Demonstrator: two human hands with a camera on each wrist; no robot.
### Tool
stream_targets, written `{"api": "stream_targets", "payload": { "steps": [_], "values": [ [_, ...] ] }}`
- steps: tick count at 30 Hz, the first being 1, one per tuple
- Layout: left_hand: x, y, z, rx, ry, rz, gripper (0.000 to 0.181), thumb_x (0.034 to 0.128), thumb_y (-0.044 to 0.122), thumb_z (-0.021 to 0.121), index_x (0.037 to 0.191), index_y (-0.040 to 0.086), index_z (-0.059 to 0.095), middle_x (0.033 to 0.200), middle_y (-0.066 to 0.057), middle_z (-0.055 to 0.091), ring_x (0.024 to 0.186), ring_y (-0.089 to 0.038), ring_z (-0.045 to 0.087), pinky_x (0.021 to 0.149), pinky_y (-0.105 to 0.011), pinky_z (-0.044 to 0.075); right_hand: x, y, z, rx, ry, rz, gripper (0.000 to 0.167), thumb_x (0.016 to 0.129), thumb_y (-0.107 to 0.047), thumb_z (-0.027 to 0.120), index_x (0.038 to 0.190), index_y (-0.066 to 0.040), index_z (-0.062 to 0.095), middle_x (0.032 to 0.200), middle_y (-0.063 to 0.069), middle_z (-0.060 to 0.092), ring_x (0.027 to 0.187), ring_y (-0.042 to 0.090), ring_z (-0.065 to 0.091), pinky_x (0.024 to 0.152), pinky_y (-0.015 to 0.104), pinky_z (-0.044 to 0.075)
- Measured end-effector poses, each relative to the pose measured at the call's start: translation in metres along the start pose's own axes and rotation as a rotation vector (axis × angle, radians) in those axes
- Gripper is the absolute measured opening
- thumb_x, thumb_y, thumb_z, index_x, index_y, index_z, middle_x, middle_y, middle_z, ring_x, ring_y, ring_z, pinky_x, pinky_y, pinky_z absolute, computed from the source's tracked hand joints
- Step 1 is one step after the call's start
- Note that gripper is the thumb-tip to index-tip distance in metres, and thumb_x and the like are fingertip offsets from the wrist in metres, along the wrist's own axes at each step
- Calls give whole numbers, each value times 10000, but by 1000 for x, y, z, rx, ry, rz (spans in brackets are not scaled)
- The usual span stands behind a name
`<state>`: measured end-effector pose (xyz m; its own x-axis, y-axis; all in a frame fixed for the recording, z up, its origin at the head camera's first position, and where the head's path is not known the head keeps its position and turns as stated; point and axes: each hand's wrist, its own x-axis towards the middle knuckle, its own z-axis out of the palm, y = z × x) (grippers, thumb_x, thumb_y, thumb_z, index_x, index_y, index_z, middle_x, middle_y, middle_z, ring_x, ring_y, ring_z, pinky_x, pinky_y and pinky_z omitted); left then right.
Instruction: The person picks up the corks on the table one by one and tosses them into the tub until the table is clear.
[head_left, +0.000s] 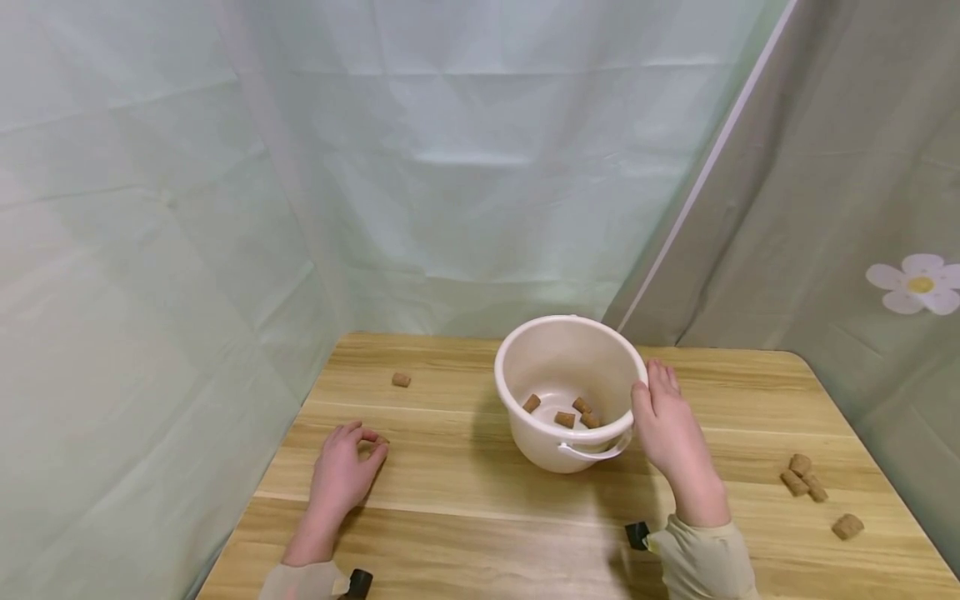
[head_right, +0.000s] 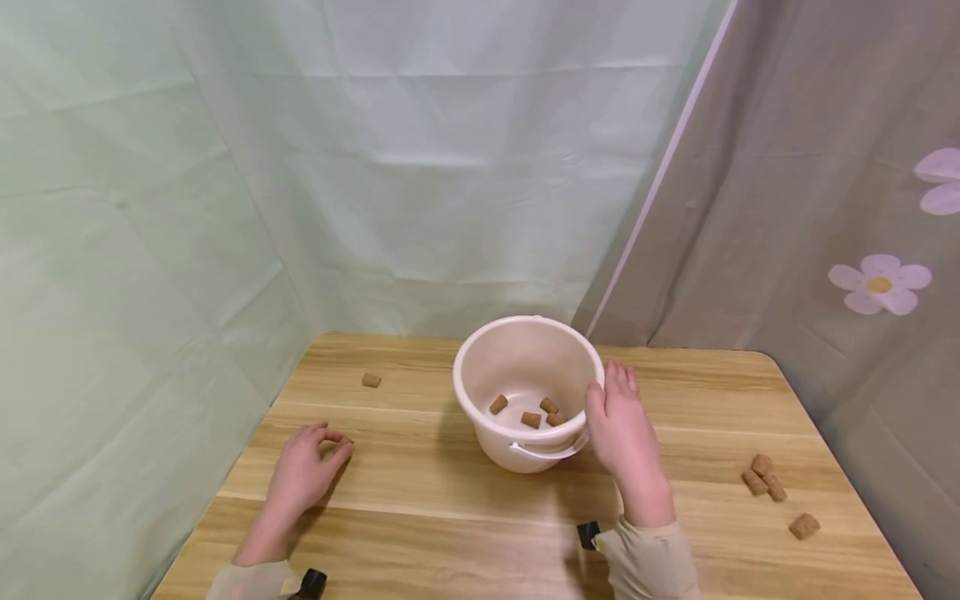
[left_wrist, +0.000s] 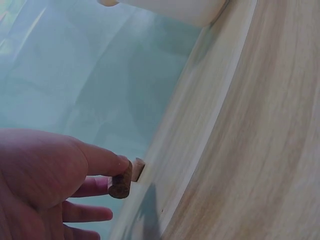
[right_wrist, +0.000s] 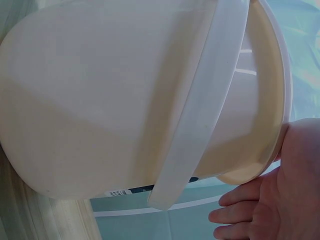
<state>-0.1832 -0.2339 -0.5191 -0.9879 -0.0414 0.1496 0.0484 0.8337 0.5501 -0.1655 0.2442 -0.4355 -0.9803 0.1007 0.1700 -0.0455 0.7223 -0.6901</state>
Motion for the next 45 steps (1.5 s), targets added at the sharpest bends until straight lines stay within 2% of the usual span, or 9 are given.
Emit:
{"api": "stream_targets", "payload": {
  "steps": [9, 19, 30, 45],
  "values": [
    [0, 6, -2, -10, 4, 10, 255, 1018, 217, 737, 1108, -21, 751, 1506, -368, 518, 1471, -595, 359, 1204, -713, 300, 0, 0, 0, -4, 0, -2, 709, 1160, -410, 246, 1645, 105, 208, 1713, 310, 192, 1603, 494, 105, 1283, 647, 136],
    [2, 13, -5, -54, 21, 52, 235, 1013, 206, 748, 1099, -14, 750, 1496, -359, 535, 1473, -575, 377, 1225, -685, 286, 1, -2, -2, -6, 0, -5, 716, 1159, -421, 239, 1647, 101, 206, 1715, 305, 190, 1603, 492, 109, 1282, 645, 143],
    [0, 26, -3, -122, 5, 112, 194, 993, 186, 787, 1087, 17, 766, 1463, -305, 593, 1417, -525, 482, 1189, -663, 366, 0, -3, -2, -8, -14, 0, 723, 1159, -431, 233, 1651, 97, 197, 1717, 304, 179, 1606, 487, 97, 1281, 649, 138],
    [-4, 47, -6, -151, 2, 140, 138, 993, 177, 788, 1055, 55, 766, 1490, -295, 581, 1482, -552, 390, 1209, -708, 295, -1, -2, -2, -9, -20, 9, 731, 1158, -442, 227, 1655, 92, 183, 1722, 299, 163, 1608, 483, 88, 1284, 644, 130]
  ]
}}
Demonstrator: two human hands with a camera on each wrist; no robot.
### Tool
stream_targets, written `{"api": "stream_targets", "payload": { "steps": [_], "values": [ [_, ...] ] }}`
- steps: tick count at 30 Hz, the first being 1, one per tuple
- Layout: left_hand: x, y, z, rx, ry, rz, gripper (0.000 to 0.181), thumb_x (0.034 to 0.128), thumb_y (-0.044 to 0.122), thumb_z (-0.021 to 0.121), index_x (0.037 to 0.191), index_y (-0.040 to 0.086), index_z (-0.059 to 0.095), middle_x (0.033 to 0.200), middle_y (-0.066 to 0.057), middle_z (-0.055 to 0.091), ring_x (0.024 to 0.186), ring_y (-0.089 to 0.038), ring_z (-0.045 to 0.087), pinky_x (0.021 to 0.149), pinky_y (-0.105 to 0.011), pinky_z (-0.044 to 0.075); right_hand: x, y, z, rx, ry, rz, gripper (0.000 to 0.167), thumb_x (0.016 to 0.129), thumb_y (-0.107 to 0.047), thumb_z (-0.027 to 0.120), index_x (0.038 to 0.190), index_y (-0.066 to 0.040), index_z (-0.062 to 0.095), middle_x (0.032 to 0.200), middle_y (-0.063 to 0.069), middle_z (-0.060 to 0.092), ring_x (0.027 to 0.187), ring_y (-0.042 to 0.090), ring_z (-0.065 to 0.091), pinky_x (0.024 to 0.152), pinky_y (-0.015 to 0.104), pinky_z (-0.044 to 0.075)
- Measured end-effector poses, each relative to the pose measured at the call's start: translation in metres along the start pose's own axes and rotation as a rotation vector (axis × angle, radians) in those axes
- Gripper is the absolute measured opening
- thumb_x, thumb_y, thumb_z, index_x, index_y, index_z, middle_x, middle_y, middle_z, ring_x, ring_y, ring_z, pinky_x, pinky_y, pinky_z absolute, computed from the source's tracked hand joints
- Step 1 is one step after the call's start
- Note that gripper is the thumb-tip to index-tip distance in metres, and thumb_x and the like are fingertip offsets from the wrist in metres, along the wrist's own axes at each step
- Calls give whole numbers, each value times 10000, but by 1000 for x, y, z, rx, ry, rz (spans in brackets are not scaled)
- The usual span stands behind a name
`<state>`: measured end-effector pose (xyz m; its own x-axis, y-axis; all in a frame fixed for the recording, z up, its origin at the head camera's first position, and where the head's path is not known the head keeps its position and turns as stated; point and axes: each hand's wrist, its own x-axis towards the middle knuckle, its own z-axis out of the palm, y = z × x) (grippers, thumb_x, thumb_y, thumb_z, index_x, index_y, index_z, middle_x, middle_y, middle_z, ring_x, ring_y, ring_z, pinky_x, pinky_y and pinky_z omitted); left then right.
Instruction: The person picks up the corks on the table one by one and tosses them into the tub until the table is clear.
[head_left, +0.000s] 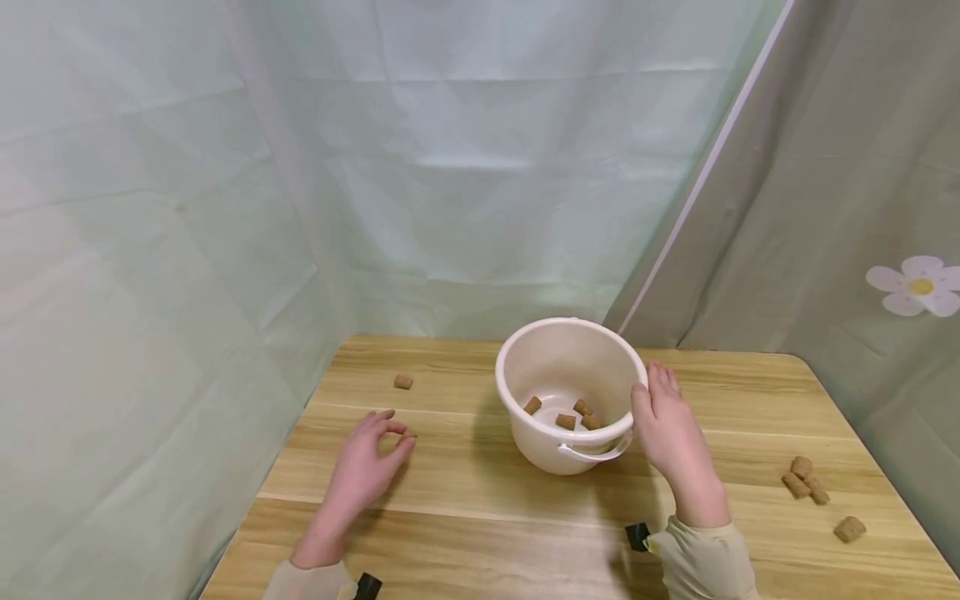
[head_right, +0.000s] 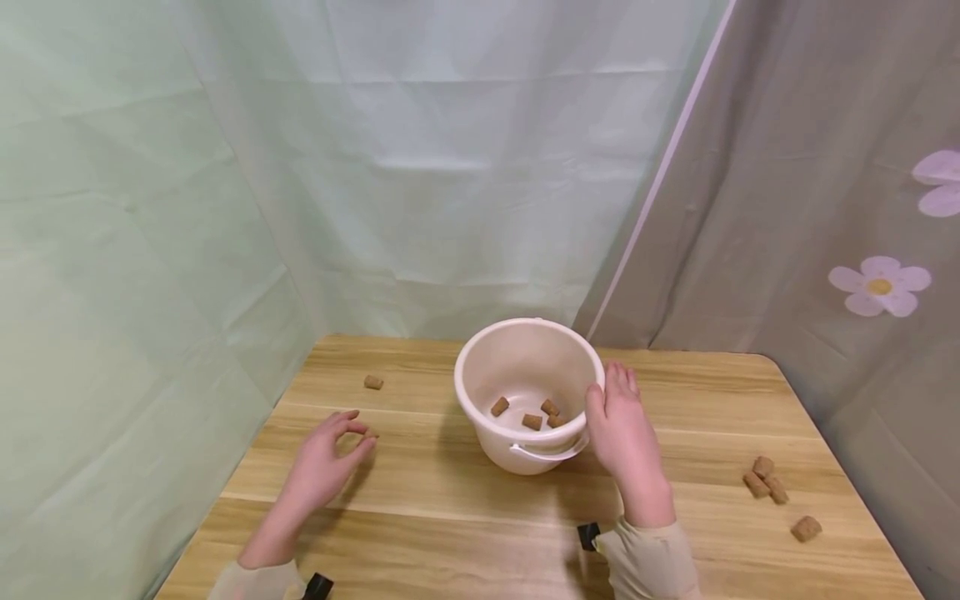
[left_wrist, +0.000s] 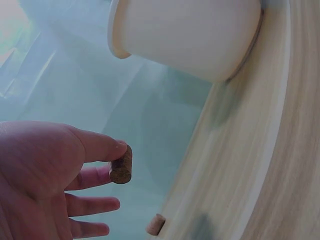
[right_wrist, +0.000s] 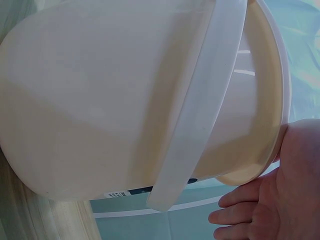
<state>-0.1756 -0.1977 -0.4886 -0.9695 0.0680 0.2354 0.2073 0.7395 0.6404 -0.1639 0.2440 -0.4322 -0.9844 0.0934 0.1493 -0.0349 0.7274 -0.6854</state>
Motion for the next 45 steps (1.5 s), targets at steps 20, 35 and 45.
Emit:
{"api": "stream_targets", "payload": {
  "steps": [20, 35, 45],
  "values": [
    [6, 28, 2, -43, -14, 75, 127, 995, 206, 795, 1053, 96, 768, 1502, -237, 594, 1504, -518, 380, 1224, -688, 291, 1, 2, 1, 0, 0, -2, 728, 1157, -430, 222, 1649, 105, 190, 1719, 309, 167, 1605, 492, 87, 1279, 657, 137],
    [15, 65, 10, -108, -33, 124, 114, 974, 225, 824, 1037, 150, 767, 1526, -176, 592, 1554, -441, 340, 1236, -683, 272, 0, 0, 0, 5, -2, 2, 724, 1157, -423, 224, 1648, 108, 188, 1717, 315, 163, 1603, 496, 85, 1282, 650, 127],
    [18, 83, 15, -119, -32, 167, 112, 960, 203, 839, 1034, 161, 767, 1525, -172, 595, 1549, -448, 347, 1236, -680, 277, 0, -1, 0, -6, 8, -13, 711, 1157, -407, 238, 1642, 112, 212, 1702, 329, 210, 1597, 507, 119, 1279, 647, 161]
  ]
}}
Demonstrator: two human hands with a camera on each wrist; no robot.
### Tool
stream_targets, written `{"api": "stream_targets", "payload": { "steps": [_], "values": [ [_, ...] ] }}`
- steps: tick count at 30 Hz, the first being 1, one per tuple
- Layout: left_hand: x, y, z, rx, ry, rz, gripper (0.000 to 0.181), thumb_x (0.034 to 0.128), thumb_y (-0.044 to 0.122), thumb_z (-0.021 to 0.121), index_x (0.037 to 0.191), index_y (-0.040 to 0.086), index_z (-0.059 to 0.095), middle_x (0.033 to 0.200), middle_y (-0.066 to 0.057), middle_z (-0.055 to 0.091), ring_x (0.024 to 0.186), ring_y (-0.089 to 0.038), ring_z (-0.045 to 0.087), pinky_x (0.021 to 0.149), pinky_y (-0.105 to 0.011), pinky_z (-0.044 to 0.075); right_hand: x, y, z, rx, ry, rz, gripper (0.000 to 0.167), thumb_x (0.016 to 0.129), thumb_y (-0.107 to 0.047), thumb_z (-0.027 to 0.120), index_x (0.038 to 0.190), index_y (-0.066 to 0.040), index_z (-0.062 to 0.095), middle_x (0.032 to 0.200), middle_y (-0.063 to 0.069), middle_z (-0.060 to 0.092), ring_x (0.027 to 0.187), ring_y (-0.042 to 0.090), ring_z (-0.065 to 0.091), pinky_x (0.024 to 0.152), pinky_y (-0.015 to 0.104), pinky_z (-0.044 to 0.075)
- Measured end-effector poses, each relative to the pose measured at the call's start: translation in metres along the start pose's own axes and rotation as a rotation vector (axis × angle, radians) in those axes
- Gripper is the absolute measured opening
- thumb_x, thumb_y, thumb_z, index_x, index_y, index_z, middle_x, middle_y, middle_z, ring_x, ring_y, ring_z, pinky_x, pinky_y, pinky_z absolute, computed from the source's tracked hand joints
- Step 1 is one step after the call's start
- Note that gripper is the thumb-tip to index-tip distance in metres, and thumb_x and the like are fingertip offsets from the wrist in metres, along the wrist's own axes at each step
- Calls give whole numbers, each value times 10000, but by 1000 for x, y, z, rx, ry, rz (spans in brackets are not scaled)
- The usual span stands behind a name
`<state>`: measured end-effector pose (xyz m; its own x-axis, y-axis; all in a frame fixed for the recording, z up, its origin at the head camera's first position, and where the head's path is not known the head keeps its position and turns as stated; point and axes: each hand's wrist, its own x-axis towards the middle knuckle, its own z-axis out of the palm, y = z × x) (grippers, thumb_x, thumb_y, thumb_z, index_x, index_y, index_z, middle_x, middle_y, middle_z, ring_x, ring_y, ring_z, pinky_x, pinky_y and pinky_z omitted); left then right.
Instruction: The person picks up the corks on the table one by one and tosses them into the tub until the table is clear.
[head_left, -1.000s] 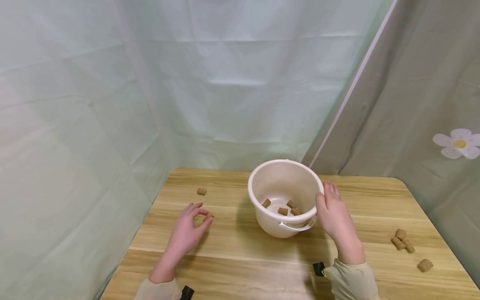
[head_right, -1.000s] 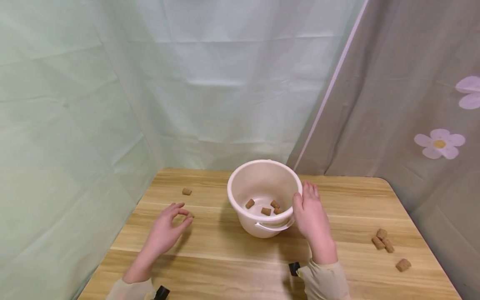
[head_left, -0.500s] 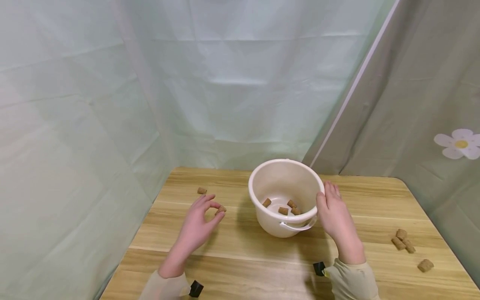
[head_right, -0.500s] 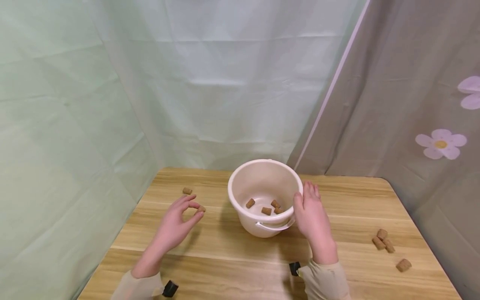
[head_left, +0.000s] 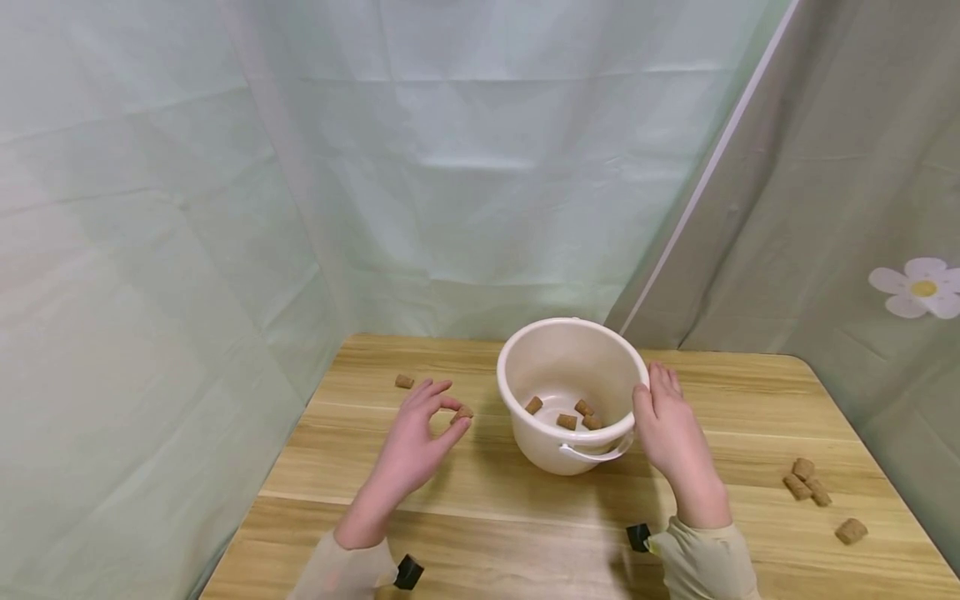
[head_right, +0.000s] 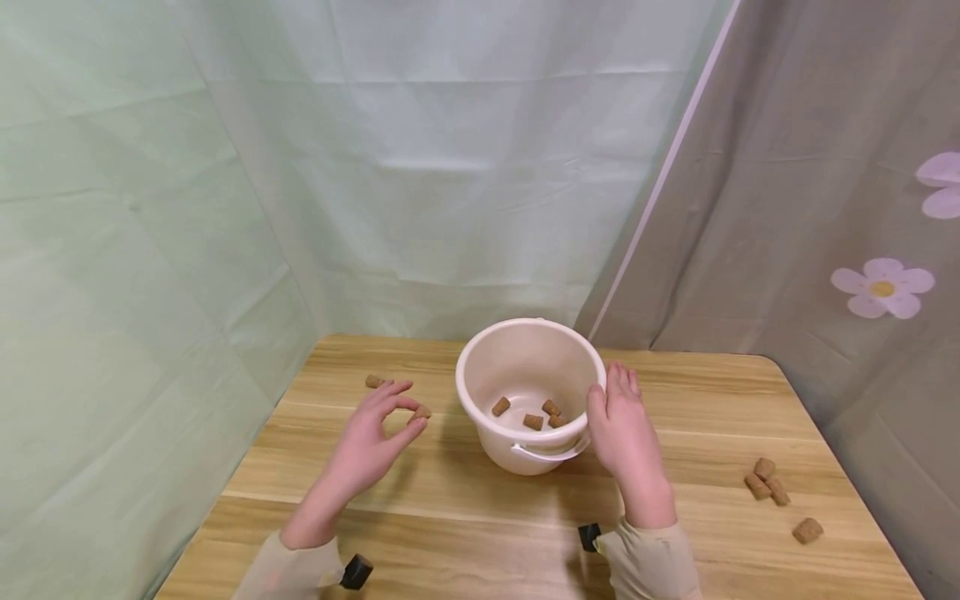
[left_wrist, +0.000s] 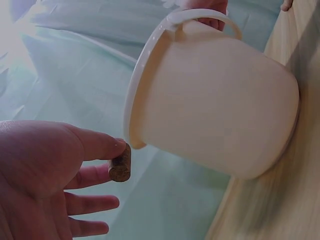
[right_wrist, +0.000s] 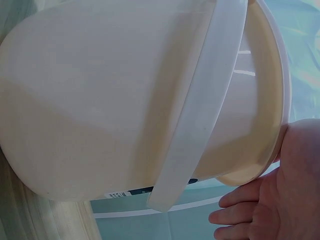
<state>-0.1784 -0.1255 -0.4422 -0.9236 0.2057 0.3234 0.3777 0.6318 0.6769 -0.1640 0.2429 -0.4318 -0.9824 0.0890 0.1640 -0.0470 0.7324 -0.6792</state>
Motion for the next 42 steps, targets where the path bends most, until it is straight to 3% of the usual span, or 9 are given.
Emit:
{"api": "stream_targets", "payload": {
  "steps": [23, 42],
  "values": [
    [9, 25, 8, -60, 30, 63, 122, 962, 222, 839, 1035, 165, 759, 1509, -143, 616, 1534, -420, 389, 1234, -679, 280, 0, 0, 0, 1, -8, 2, 712, 1156, -413, 238, 1647, 102, 207, 1710, 317, 203, 1603, 493, 109, 1284, 638, 153],
    [18, 56, 13, -147, 79, 116, 180, 956, 206, 841, 1100, 117, 780, 1529, -94, 605, 1549, -370, 373, 1234, -687, 269, 1, 2, 1, 1, 11, -3, 712, 1157, -409, 229, 1642, 113, 214, 1707, 319, 207, 1601, 500, 109, 1276, 657, 153]
  ]
}}
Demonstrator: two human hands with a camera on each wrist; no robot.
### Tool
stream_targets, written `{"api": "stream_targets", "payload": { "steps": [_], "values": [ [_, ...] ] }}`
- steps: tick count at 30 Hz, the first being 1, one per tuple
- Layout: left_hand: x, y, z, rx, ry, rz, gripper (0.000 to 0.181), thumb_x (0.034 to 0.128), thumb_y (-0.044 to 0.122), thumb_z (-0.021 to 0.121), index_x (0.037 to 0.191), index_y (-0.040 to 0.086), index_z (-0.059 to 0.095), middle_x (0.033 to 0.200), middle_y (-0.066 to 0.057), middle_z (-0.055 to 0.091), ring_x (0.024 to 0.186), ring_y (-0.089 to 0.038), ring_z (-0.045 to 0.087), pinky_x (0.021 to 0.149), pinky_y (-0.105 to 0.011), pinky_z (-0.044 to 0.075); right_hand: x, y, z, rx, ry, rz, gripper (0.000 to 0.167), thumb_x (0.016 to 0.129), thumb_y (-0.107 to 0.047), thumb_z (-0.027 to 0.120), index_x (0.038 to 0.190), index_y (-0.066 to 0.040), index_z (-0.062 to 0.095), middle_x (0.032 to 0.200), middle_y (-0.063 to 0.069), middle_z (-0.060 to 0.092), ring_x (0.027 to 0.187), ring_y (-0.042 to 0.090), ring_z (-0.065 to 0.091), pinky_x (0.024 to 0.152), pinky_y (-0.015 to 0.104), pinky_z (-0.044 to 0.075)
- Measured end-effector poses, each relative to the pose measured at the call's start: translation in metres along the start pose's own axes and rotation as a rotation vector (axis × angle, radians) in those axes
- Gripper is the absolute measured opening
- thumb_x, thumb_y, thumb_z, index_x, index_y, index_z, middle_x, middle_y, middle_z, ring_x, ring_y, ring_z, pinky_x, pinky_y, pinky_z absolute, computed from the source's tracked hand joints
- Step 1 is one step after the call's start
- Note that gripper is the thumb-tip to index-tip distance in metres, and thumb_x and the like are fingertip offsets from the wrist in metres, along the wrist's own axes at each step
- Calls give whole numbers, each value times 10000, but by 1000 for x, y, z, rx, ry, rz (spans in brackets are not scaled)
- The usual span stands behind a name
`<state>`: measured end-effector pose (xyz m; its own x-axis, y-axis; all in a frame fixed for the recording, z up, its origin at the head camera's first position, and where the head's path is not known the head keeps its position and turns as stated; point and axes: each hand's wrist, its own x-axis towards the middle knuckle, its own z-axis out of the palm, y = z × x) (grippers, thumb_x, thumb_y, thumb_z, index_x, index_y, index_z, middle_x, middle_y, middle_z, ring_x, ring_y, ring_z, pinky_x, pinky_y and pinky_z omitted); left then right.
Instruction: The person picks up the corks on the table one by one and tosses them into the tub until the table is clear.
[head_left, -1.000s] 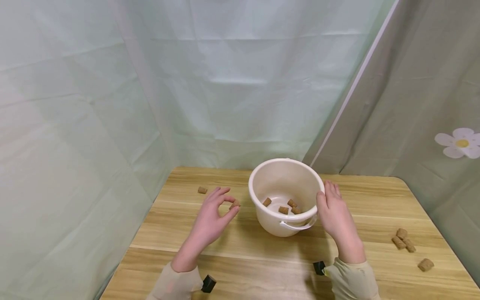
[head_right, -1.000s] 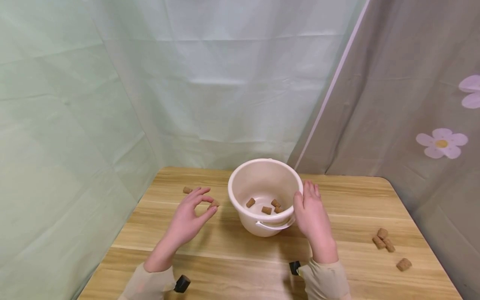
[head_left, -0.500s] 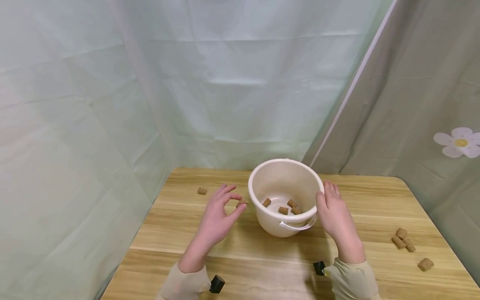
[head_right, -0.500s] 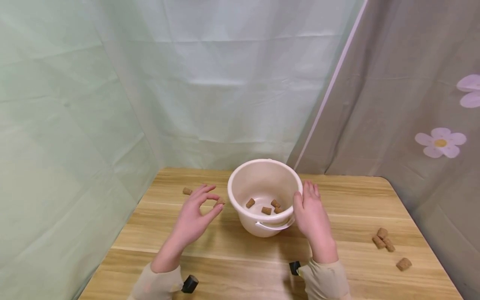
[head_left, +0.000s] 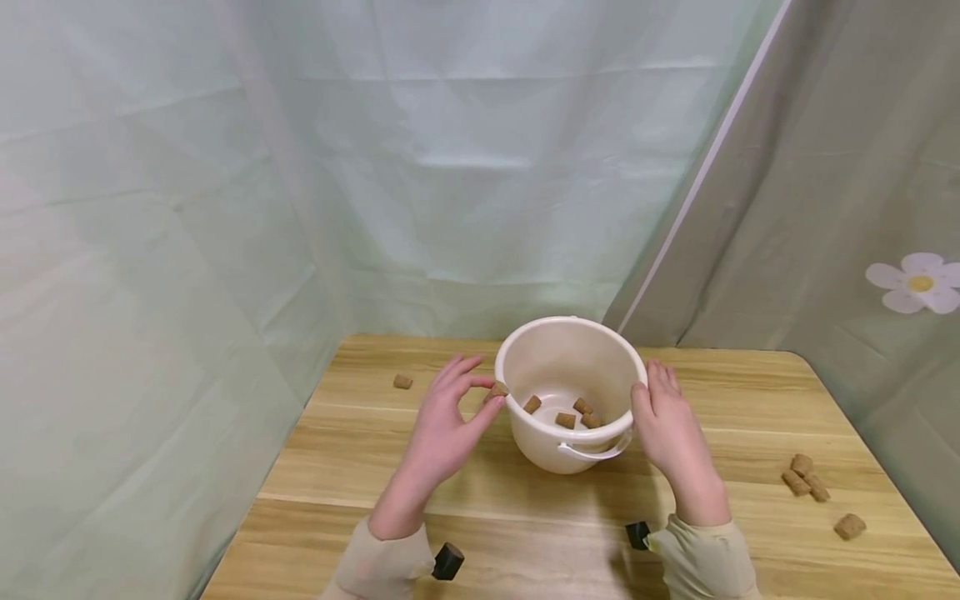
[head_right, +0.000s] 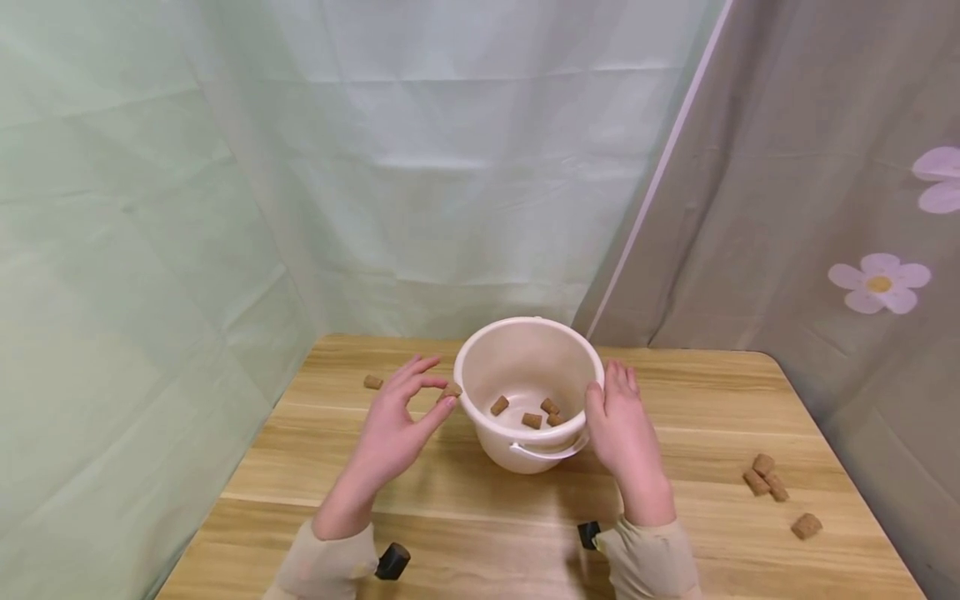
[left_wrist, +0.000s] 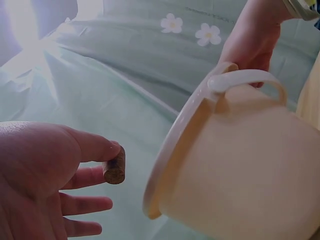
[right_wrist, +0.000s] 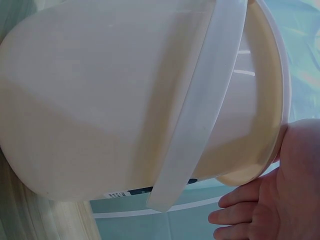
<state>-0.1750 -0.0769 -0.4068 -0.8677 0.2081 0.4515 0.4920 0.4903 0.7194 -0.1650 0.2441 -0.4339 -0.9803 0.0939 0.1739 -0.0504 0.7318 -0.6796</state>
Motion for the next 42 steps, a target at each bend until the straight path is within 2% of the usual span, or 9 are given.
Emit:
{"api": "stream_targets", "payload": {
  "steps": [11, 19, 31, 37, 42],
  "values": [
    [6, 11, 8, -30, 7, 8, 162, 960, 201, 832, 1095, 130, 777, 1525, -72, 607, 1546, -372, 378, 1238, -672, 268, -1, 0, -1, 0, -7, 4, 707, 1158, -404, 235, 1643, 109, 214, 1709, 316, 204, 1600, 500, 113, 1280, 650, 150],
    [9, 16, 13, -43, -1, 13, 153, 965, 184, 827, 1097, 122, 779, 1531, -122, 601, 1558, -324, 362, 1247, -656, 260, 0, 0, 0, 0, -9, -1, 711, 1159, -410, 239, 1644, 110, 211, 1710, 315, 198, 1599, 502, 107, 1276, 657, 151],
    [17, 17, 20, -28, -10, 64, 177, 963, 179, 826, 1106, 91, 774, 1524, -141, 603, 1554, -345, 370, 1254, -633, 268, 0, 0, 0, 0, 4, -3, 707, 1160, -406, 250, 1637, 114, 231, 1703, 319, 221, 1594, 508, 130, 1273, 658, 171],
    [20, 17, 25, -13, -28, 52, 177, 968, 190, 821, 1110, 99, 769, 1530, -96, 603, 1556, -342, 369, 1263, -602, 265, 0, 1, 1, 5, 3, -8, 712, 1161, -409, 242, 1635, 122, 224, 1700, 330, 213, 1591, 519, 125, 1271, 664, 164],
    [23, 16, 28, -6, -48, 45, 183, 974, 199, 815, 1116, 94, 767, 1540, -131, 591, 1565, -350, 350, 1267, -609, 253, 0, -1, 0, 1, -7, -5, 715, 1160, -415, 234, 1639, 116, 222, 1704, 326, 204, 1595, 510, 117, 1274, 657, 163]
  ]
}}
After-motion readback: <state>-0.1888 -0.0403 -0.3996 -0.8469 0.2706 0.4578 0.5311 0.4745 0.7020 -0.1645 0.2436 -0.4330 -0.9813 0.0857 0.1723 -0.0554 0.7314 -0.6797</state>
